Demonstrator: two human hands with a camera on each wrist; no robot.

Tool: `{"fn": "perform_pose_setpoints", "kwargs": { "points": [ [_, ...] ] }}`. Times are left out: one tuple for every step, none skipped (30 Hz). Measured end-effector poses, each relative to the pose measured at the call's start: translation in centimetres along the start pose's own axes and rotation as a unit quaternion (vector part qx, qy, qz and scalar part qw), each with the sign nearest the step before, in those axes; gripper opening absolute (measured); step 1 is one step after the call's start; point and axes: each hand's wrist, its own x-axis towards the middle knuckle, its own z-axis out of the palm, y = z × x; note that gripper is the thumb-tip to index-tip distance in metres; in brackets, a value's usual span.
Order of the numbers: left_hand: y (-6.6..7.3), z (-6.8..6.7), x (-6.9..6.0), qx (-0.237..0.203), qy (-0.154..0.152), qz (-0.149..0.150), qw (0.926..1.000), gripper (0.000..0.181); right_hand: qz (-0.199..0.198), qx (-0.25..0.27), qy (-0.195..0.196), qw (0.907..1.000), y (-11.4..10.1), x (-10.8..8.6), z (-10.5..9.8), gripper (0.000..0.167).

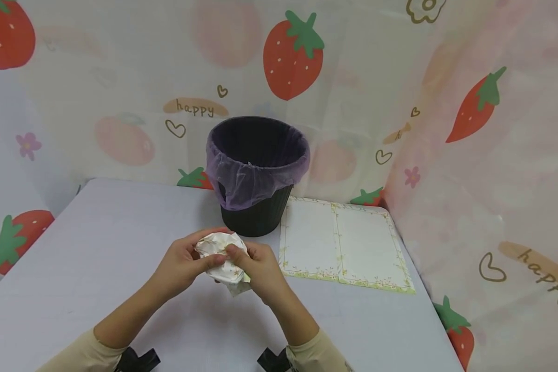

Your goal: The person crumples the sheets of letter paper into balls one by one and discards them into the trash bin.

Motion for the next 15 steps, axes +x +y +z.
{"fn": "perform_pose_setpoints", "kwargs": {
  "points": [
    [-0.1, -0.1, 0.1, -0.009, 0.002, -0.006, 0.9999, 0.055, -0.003, -0.014, -0.006, 0.9999, -0.1, 0.0, -0.2, 0.069],
    [-0.2, -0.1, 0.1, -0.017, 0.004, -0.011, 0.9998, 0.053, -0.008, -0.027, -0.020, 0.9994, -0.1, -0.1, -0.4, 0.080],
    [-0.3, -0.2, 0.1, -0.027, 0.006, -0.015, 0.9995, 0.051, -0.015, -0.042, -0.041, 0.9982, -0.2, -0.2, -0.6, 0.090],
    [-0.3, -0.2, 0.1, -0.038, 0.009, -0.016, 0.9991, 0.049, -0.025, -0.049, -0.068, 0.9962, -0.3, -0.3, -0.9, 0.098],
    [-0.2, -0.3, 0.1, -0.047, 0.012, -0.016, 0.9987, 0.048, -0.033, -0.054, -0.096, 0.9934, -0.5, -0.4, -1.1, 0.103],
    [-0.1, -0.3, 0.1, -0.055, 0.015, -0.015, 0.9982, 0.046, -0.044, -0.052, -0.126, 0.9897, -0.6, -0.4, -1.3, 0.106],
    [0.1, -0.3, 0.0, -0.061, 0.019, -0.015, 0.9979, 0.044, -0.052, -0.043, -0.157, 0.9853, -0.7, -0.4, -1.5, 0.107],
    [0.3, -0.3, -0.1, -0.066, 0.022, -0.014, 0.9975, 0.043, -0.060, -0.032, -0.182, 0.9810, -0.8, -0.5, -1.5, 0.107],
    [0.5, -0.3, -0.2, -0.067, 0.025, -0.010, 0.9974, 0.043, -0.064, -0.024, -0.193, 0.9787, -0.8, -0.5, -1.5, 0.107],
    [0.7, -0.2, -0.3, -0.066, 0.032, -0.007, 0.9973, 0.042, -0.068, -0.017, -0.194, 0.9784, -0.8, -0.5, -1.5, 0.105],
    [0.9, 0.0, -0.4, -0.062, 0.040, -0.004, 0.9973, 0.042, -0.072, -0.017, -0.186, 0.9798, -0.8, -0.5, -1.3, 0.103],
    [1.0, 0.1, -0.5, -0.057, 0.049, -0.001, 0.9972, 0.041, -0.078, -0.017, -0.173, 0.9817, -0.8, -0.5, -1.2, 0.099],
    [1.1, 0.3, -0.6, -0.051, 0.058, 0.003, 0.9970, 0.040, -0.081, -0.021, -0.154, 0.9845, -0.7, -0.5, -1.0, 0.096],
    [1.2, 0.6, -0.8, -0.044, 0.066, 0.007, 0.9968, 0.040, -0.081, -0.027, -0.133, 0.9874, -0.6, -0.5, -0.7, 0.093],
    [1.2, 0.8, -0.9, -0.035, 0.073, 0.012, 0.9967, 0.040, -0.077, -0.028, -0.112, 0.9903, -0.5, -0.5, -0.5, 0.089]
  ]
}}
